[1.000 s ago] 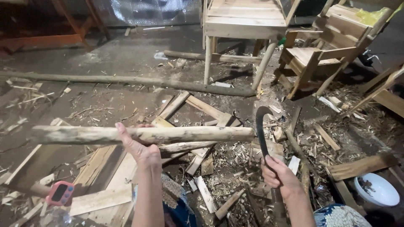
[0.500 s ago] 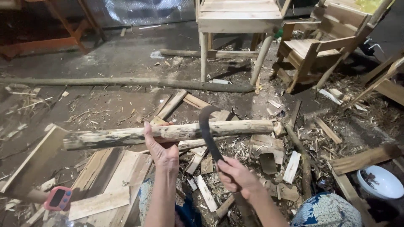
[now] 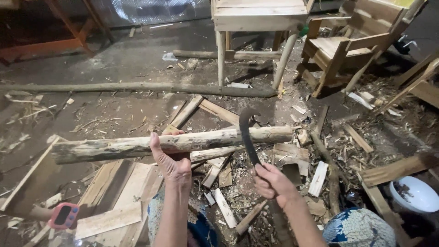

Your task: The person sits on the floor and uses a curved blade to shave and shape a long wooden stick. They rotate the stick frequently to work on different sides, removing bark and smoothing the surface while surrounded by wood shavings.

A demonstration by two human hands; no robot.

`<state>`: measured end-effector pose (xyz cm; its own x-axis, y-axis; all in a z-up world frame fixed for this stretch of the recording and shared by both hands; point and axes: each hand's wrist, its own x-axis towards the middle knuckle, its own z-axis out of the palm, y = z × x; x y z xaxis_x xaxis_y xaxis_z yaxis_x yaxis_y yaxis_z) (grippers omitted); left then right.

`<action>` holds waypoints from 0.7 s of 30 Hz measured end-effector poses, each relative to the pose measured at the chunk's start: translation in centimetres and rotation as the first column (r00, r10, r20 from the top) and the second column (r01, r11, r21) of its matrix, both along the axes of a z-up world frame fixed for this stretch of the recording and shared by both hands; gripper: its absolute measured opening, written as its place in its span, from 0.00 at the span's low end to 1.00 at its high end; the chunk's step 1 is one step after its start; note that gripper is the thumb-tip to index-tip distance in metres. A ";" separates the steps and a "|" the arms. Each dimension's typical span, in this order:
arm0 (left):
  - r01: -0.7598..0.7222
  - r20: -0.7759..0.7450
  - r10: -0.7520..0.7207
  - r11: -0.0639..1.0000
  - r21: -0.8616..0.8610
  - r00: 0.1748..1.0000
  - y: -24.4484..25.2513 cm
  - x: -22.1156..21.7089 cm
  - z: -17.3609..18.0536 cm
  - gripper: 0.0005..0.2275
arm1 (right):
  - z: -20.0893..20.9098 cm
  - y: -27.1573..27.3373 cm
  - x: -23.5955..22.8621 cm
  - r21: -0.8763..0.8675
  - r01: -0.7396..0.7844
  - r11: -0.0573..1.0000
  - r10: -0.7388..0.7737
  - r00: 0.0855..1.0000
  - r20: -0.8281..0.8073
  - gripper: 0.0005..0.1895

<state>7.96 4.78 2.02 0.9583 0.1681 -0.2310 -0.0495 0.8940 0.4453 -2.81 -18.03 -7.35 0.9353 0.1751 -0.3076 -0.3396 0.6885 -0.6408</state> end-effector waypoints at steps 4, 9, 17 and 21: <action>0.008 0.036 -0.007 1.000 -0.016 0.999 0.1 0.2 -0.2 0.11 | 0.7 2.0 -0.2 0.015 -0.051 0.999 0.051 0.999 0.001 0.05; -0.003 0.016 0.004 0.998 -0.064 1.000 1.5 1.0 -0.4 0.16 | 0.9 -1.6 -0.8 -0.053 0.097 0.994 -0.099 0.994 -0.038 0.06; -0.042 -0.097 0.038 0.999 -0.034 0.995 1.9 1.1 -0.5 0.17 | 1.1 -2.4 -1.3 -0.037 0.142 0.989 -0.144 0.987 -0.070 0.04; -0.063 -0.113 0.055 0.996 -0.068 0.992 1.6 1.3 -0.6 0.17 | 0.1 -3.3 -1.5 -0.076 0.174 0.982 -0.178 0.983 -0.051 0.08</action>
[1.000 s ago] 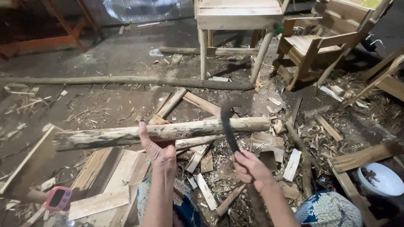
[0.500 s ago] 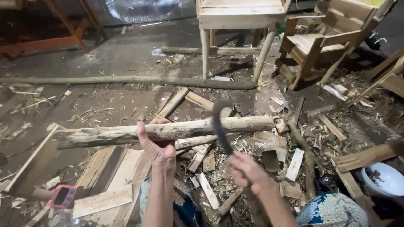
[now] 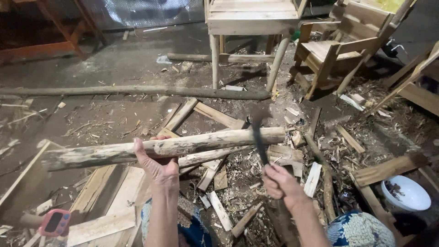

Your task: The person sits on the floor and uses a curved blade to shave and shape a long wooden stick. They rotate the stick frequently to work on different sides, removing bark and smoothing the surface while surrounded by wood shavings.

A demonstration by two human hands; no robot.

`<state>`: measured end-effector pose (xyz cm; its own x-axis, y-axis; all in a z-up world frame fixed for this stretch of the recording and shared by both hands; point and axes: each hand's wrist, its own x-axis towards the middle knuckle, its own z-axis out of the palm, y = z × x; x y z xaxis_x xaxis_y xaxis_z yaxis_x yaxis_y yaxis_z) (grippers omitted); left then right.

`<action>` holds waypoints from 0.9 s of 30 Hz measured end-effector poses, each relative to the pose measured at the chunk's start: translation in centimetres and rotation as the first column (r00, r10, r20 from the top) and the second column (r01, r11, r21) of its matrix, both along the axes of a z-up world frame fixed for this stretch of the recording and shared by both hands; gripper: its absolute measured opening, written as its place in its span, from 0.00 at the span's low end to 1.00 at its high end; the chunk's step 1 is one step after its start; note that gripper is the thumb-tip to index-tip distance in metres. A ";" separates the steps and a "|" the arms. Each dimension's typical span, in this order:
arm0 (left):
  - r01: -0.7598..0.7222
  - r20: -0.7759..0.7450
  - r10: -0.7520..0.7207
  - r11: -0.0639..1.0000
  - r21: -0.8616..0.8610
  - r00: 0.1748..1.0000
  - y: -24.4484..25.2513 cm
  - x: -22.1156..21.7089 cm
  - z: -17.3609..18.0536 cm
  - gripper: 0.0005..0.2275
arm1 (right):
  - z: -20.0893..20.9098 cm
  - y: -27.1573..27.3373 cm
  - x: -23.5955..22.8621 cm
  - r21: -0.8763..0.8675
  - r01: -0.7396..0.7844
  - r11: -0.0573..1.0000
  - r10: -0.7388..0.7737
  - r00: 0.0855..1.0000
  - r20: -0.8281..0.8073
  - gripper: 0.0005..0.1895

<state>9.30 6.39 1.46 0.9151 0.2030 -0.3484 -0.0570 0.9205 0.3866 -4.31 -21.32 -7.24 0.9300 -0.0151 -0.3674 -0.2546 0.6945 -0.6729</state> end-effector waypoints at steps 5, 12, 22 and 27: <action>0.041 -0.050 -0.039 0.999 0.034 0.998 -0.8 0.1 -0.1 0.15 | -0.9 -0.2 -0.1 0.082 -0.082 0.993 0.078 0.995 0.056 0.05; 0.056 -0.074 -0.049 0.995 0.082 0.996 -2.5 -0.2 -0.3 0.13 | -1.9 0.2 -0.3 0.022 -0.043 0.999 0.042 0.999 0.030 0.07; 0.045 -0.132 -0.035 0.997 0.068 0.991 -1.7 1.0 -1.6 0.17 | -1.7 -1.1 -0.4 -0.310 0.008 0.951 -0.027 0.998 -0.059 0.11; 0.061 -0.162 -0.047 0.995 0.080 0.986 -0.4 0.8 -1.4 0.17 | -1.8 -3.4 -1.1 -0.366 0.079 0.927 -0.111 0.992 -0.066 0.09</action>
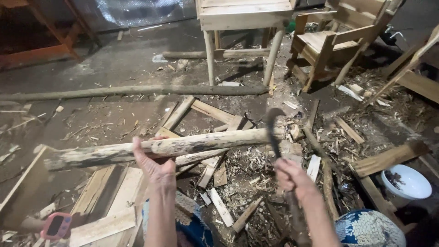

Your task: The person sits on the floor and uses a curved blade to shave and shape a long wooden stick. They rotate the stick frequently to work on different sides, removing bark and smoothing the surface while surrounded by wood shavings.

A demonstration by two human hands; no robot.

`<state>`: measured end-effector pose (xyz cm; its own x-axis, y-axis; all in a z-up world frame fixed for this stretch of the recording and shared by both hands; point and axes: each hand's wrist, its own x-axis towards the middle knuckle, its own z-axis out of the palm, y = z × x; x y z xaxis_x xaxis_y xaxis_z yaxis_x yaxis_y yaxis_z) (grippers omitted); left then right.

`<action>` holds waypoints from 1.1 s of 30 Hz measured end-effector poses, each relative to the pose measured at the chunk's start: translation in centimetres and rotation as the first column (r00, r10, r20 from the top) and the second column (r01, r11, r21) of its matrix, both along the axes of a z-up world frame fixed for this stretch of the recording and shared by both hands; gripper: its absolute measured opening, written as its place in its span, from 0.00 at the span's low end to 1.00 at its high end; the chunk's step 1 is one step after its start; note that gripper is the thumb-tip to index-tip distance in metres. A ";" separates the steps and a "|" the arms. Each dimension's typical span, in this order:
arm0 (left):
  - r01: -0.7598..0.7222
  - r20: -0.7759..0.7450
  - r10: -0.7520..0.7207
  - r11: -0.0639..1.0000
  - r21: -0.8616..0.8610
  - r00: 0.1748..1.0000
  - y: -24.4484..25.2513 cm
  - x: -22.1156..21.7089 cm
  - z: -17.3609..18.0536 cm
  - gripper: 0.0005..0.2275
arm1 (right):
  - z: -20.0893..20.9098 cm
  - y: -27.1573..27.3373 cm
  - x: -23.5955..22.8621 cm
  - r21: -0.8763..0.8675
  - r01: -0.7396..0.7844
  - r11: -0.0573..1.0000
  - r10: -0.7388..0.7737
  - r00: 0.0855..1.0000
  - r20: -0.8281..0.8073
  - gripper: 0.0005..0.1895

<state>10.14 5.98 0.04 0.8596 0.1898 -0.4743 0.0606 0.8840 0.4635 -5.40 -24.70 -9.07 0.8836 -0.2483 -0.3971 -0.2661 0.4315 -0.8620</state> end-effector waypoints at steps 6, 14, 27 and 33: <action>-0.066 -0.045 0.065 0.998 -0.014 0.997 1.7 0.1 0.1 0.18 | -2.4 -3.1 -0.6 0.058 0.041 0.997 -0.040 0.999 -0.016 0.09; 0.001 -0.169 -0.009 0.999 -0.048 0.986 2.8 1.1 -3.3 0.26 | 3.5 -3.1 -1.6 0.117 0.014 0.993 -0.031 0.988 0.150 0.06; 0.232 -0.076 -0.258 0.939 -0.253 0.963 -1.5 -1.2 -1.7 0.22 | 0.5 -5.6 -1.1 0.424 -0.166 0.890 0.044 0.958 0.284 0.18; 0.552 0.242 -0.535 0.834 -0.006 0.810 -4.0 -2.5 0.0 0.38 | 4.7 -4.9 -1.4 0.463 -0.273 0.843 0.109 0.930 0.351 0.29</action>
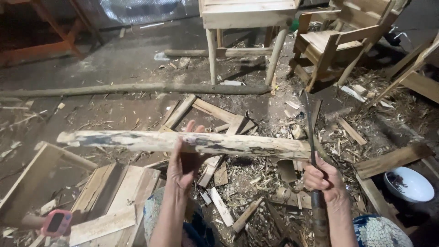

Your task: The person sits on the floor and uses a curved blade to shave and shape a long wooden stick. They rotate the stick frequently to work on different sides, removing bark and smoothing the surface while surrounded by wood shavings.

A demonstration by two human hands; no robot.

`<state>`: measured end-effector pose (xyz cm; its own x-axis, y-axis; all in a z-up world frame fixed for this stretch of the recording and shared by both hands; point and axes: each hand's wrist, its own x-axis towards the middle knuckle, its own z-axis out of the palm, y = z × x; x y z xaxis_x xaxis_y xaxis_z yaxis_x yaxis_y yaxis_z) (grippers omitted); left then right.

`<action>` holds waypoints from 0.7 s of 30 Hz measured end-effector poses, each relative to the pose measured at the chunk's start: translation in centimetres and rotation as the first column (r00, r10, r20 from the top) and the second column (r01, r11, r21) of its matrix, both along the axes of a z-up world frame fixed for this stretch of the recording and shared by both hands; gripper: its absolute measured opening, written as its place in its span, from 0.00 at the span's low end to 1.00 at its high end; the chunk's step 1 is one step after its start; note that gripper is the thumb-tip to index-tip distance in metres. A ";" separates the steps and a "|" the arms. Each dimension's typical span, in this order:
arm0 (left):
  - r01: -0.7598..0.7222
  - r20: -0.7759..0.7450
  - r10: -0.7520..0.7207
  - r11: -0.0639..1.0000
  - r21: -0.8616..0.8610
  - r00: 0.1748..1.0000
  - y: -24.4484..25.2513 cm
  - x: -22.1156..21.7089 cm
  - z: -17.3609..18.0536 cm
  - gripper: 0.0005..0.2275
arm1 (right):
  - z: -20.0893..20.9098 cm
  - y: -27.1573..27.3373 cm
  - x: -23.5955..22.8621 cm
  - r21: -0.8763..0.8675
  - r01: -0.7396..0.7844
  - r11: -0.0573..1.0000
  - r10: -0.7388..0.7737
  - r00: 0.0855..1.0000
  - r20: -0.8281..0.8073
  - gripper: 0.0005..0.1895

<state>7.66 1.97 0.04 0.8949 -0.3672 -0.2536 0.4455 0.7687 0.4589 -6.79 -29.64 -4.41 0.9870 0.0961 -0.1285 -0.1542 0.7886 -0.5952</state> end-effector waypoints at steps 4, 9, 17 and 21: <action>0.252 0.113 -0.255 0.967 0.043 0.960 -2.8 -2.1 -0.2 0.41 | 0.0 0.8 -0.8 0.191 0.030 0.981 -0.049 0.994 0.098 0.01; 0.215 0.007 -0.215 0.976 -0.031 0.977 -4.9 -2.5 -3.5 0.26 | 4.0 3.9 -1.3 -0.324 0.181 0.929 -0.179 0.983 0.036 0.22; -0.006 0.130 0.001 0.999 0.033 0.992 -4.7 -3.4 0.3 0.21 | 3.1 5.8 -1.4 -0.430 0.224 0.874 -0.308 0.942 -0.135 0.11; -0.046 0.081 0.047 0.999 -0.008 0.996 -5.2 -3.4 -0.3 0.22 | 1.0 9.2 -0.1 -0.397 0.080 0.914 -0.176 0.961 -0.213 0.09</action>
